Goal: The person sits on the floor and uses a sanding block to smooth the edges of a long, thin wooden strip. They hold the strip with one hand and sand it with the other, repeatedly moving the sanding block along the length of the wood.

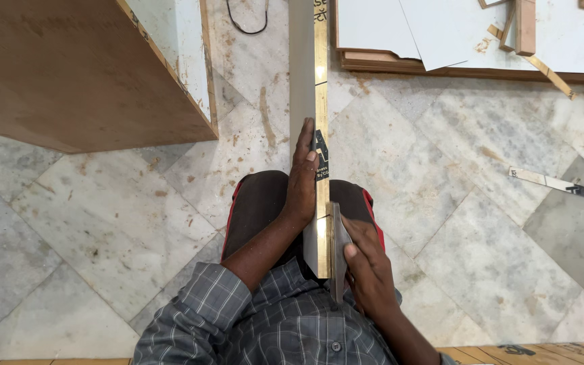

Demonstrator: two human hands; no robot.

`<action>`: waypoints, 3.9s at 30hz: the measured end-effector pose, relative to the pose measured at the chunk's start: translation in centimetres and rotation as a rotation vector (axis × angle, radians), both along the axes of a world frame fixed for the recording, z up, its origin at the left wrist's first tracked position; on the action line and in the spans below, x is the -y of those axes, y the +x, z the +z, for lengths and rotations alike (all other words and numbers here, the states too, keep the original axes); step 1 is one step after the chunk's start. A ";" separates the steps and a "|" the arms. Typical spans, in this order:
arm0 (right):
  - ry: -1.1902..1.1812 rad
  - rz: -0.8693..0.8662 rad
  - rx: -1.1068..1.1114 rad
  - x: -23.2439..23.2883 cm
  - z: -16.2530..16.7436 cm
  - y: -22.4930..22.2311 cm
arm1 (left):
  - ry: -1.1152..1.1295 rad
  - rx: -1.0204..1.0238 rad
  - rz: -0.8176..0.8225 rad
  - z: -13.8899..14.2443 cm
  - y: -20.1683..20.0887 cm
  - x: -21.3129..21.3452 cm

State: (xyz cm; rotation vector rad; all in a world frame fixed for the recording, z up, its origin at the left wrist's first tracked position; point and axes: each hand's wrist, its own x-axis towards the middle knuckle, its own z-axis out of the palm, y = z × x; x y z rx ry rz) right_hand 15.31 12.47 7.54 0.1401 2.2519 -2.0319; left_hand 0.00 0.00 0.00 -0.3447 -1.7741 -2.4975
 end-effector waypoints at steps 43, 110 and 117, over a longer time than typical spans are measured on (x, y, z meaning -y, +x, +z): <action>0.232 -0.066 -0.050 1.7 0.8 -6.0 | -0.177 0.083 -0.006 0.7 2.4 0.9; -0.555 -0.120 0.147 0.9 -12.1 -9.3 | -0.772 0.321 -0.093 7.0 -2.3 6.9; -0.593 -0.106 0.051 1.1 -12.9 -9.3 | -0.791 0.520 -0.110 8.0 0.4 6.8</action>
